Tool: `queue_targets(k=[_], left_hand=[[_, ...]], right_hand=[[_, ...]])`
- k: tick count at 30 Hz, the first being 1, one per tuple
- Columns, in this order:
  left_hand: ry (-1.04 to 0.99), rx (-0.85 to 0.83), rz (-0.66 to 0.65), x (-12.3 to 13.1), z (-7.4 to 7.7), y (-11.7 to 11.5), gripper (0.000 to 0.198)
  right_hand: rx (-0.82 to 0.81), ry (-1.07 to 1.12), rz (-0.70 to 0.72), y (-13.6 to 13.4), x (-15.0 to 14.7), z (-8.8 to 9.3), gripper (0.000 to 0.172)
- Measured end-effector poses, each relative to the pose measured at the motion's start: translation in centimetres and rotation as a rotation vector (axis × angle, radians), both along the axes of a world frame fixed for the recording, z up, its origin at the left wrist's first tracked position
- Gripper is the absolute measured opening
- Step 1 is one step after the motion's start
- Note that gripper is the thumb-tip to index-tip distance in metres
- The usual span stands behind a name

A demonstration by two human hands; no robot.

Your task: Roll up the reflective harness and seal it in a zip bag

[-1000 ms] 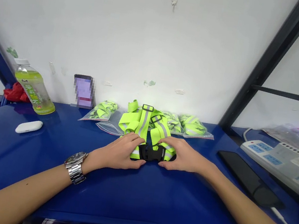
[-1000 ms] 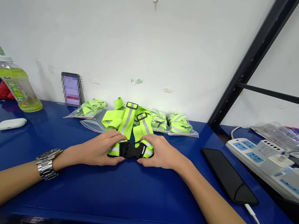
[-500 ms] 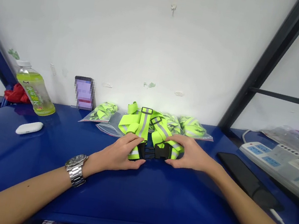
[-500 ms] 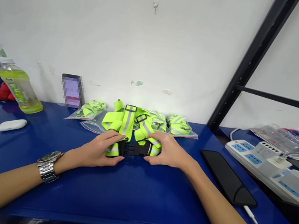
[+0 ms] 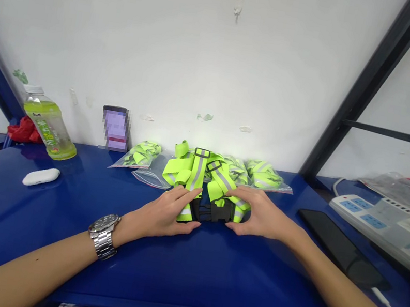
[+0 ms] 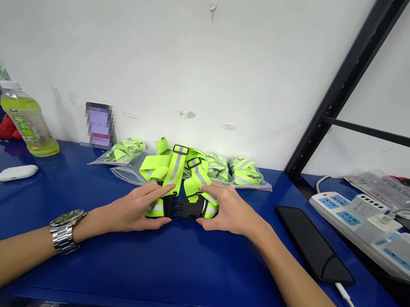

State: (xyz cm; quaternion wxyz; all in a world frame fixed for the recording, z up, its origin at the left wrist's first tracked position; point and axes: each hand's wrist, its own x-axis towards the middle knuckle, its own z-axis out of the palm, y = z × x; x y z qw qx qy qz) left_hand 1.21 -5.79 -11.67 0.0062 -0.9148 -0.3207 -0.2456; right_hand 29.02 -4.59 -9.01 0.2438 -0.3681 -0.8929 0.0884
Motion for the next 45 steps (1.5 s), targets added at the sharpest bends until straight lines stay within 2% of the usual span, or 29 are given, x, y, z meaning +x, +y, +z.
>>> queue_targets(k=[5,9,11,13,14,15,17,19,21,24,26,28,30,32,35,37,38,39,40,41,45], left_hand=[[0.039,-0.012,-0.009,0.3,-0.1,-0.5,0.071],[0.033,0.08,-0.029,0.9,0.3,-0.3,0.064],[-0.043,0.195,0.015,1.4,0.9,-0.7,0.054],[-0.132,0.239,0.026,2.2,1.4,-1.9,0.033],[-0.159,0.185,0.009,2.7,1.6,-2.6,0.022],[-0.171,0.063,-0.018,3.3,1.7,-3.5,0.016],[-0.178,-0.284,-0.022,4.6,1.7,-4.9,0.019],[-0.318,-0.496,0.033,5.8,1.4,-5.2,0.027],[-0.547,-0.624,0.095,6.6,1.2,-4.4,0.033],[-0.91,-0.703,0.152,7.0,1.6,-2.1,0.036],[-1.097,-0.784,0.077,6.8,2.1,-0.8,0.036],[-1.221,-0.952,-0.049,6.8,2.8,0.0,0.038],[-1.285,-1.128,-0.112,7.0,3.5,0.4,0.038],[-1.37,-1.185,-0.057,7.6,4.0,0.8,0.028],[-1.617,-1.124,0.107,8.6,5.0,1.6,0.009],[-1.753,-1.087,0.169,9.2,5.9,2.3,0.003],[-1.795,-1.071,0.181,9.5,6.4,2.7,0.003],[-1.823,-1.056,0.185,9.6,7.0,3.0,0.004],[-1.841,-1.043,0.184,9.8,7.5,3.1,0.006],[-1.86,-1.035,0.179,9.9,8.0,3.2,0.006],[-1.896,-1.048,0.176,10.0,9.2,2.5,0.007]], right_hand=[[-0.016,0.016,-0.001,-0.5,-1.4,-0.3,0.053],[-0.005,0.058,-0.001,-0.2,-1.8,-0.2,0.052],[0.007,0.128,-0.057,0.1,-1.4,0.0,0.053],[0.009,0.224,-0.134,0.4,-0.9,0.2,0.053],[0.001,0.277,-0.169,0.5,-0.7,0.3,0.052],[-0.017,0.325,-0.193,0.6,-0.6,0.4,0.051],[-0.066,0.402,-0.206,0.6,-0.6,0.6,0.045],[-0.108,0.455,-0.186,0.5,-0.7,0.7,0.042],[-0.117,0.489,-0.164,0.3,-0.9,0.9,0.043],[-0.115,0.494,-0.144,0.0,-0.8,1.3,0.048],[-0.126,0.473,-0.125,-0.2,-0.7,1.4,0.049],[-0.158,0.434,-0.073,-0.2,-0.7,1.5,0.051],[-0.202,0.395,0.018,-0.1,-0.8,1.4,0.053],[-0.179,0.36,0.049,-0.2,-1.1,1.3,0.055],[0.113,0.368,-0.147,-1.2,-1.7,1.2,0.053],[0.291,0.403,-0.215,-2.7,-2.6,1.1,0.035],[0.297,0.417,-0.163,-3.6,-3.3,1.1,0.021],[0.231,0.416,-0.048,-4.4,-4.1,1.0,0.013],[0.084,0.396,0.093,-5.0,-5.0,0.9,0.016],[-0.055,0.441,0.164,-5.4,-5.9,0.7,0.018],[-0.539,0.836,0.226,-4.2,-8.6,-0.1,0.034]])
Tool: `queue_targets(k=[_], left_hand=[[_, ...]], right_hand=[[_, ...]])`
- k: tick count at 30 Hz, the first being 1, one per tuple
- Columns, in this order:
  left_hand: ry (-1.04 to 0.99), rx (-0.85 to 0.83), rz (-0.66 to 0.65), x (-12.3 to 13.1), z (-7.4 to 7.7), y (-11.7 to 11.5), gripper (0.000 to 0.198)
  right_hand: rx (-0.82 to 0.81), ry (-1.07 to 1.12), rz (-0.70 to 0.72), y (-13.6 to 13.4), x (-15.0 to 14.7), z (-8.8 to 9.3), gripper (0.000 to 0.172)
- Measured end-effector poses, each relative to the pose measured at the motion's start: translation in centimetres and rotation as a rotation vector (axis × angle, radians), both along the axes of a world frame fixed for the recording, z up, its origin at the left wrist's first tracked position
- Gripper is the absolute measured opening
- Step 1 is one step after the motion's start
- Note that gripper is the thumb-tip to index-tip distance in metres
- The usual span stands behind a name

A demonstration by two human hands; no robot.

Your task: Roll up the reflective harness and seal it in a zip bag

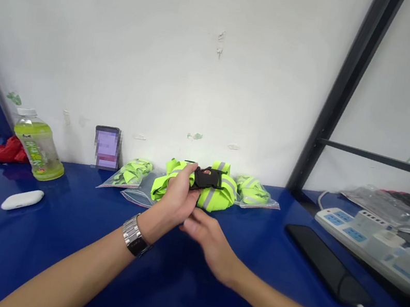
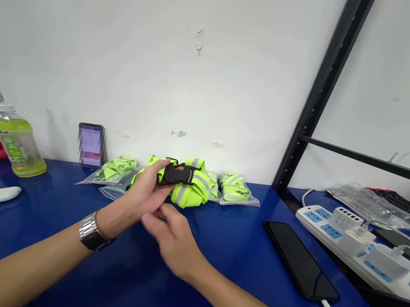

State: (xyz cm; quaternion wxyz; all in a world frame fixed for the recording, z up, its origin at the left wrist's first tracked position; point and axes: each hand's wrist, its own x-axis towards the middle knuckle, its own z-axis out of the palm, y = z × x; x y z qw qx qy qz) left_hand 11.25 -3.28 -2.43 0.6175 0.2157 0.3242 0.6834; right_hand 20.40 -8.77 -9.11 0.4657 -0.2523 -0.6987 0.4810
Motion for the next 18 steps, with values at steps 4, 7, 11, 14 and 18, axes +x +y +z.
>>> queue_targets(k=[4,7,11,14,18], left_hand=[[0.017,-0.025,-0.085,0.1,-0.4,-1.3,0.012],[-0.006,-0.026,-0.143,0.3,-1.7,-2.1,0.012],[-0.044,0.08,-0.132,0.5,-4.0,-2.3,0.016],[0.003,0.1,-0.095,0.1,-5.4,-2.0,0.025],[0.078,0.074,-0.054,-0.8,-6.3,-1.4,0.03]], right_hand=[[-0.37,0.395,0.175,2.7,-0.3,-0.2,0.051],[-0.499,0.653,0.166,3.9,-0.2,0.3,0.05],[-0.558,0.869,-0.1,5.2,0.3,1.1,0.033],[-0.598,0.896,-0.214,6.1,1.2,1.4,0.022],[-0.57,0.873,-0.218,5.8,2.4,1.8,0.014]])
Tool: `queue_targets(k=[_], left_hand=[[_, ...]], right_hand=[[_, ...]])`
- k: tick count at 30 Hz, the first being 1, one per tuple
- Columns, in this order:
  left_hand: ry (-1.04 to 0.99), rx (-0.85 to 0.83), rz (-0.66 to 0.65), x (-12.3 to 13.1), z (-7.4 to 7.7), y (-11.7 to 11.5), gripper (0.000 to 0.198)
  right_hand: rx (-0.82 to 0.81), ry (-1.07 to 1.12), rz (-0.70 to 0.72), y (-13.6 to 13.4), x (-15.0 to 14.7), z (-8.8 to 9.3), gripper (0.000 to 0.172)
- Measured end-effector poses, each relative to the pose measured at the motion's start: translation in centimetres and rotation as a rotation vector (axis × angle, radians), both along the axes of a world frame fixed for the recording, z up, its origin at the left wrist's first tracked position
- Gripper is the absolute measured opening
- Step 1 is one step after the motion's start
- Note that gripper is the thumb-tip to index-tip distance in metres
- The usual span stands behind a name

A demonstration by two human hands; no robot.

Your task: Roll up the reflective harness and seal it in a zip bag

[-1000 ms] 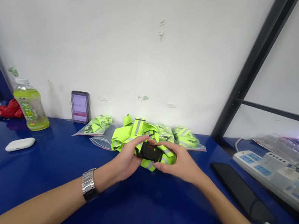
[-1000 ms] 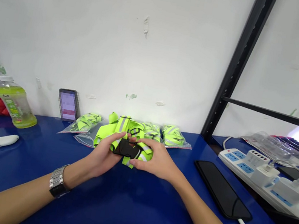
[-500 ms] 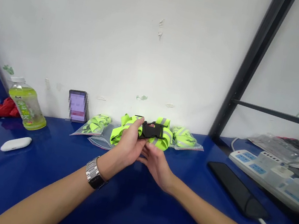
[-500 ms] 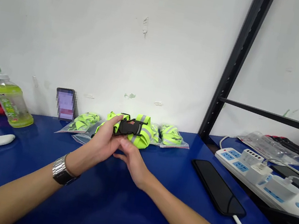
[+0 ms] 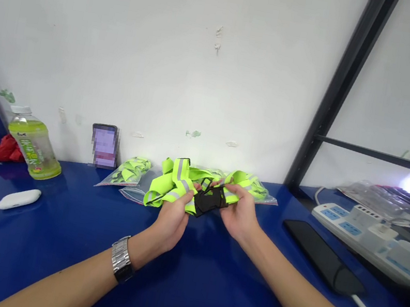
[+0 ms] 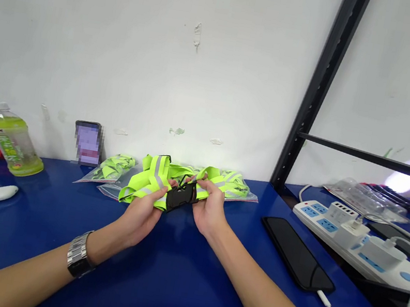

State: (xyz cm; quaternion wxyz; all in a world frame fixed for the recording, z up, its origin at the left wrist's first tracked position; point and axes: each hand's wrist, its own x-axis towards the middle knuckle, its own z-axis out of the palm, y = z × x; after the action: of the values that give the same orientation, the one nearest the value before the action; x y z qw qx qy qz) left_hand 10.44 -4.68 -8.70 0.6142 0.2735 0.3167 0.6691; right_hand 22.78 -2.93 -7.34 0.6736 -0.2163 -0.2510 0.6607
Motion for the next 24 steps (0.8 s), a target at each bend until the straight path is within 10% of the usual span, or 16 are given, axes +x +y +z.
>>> queue_targets(k=[7,18,24], left_hand=[[-0.027,-0.061,0.131,-1.6,0.1,0.4,0.057],[0.175,0.117,-0.542,-4.1,0.8,-0.4,0.034],[0.191,-0.016,-0.087,-2.6,0.1,1.1,0.024]], right_hand=[[0.226,-0.282,-0.063,-1.9,-0.8,-0.3,0.021],[0.21,-0.353,0.002,-1.5,-0.8,-1.5,0.022],[0.213,-0.359,-0.085,-0.9,-1.6,-2.3,0.024]])
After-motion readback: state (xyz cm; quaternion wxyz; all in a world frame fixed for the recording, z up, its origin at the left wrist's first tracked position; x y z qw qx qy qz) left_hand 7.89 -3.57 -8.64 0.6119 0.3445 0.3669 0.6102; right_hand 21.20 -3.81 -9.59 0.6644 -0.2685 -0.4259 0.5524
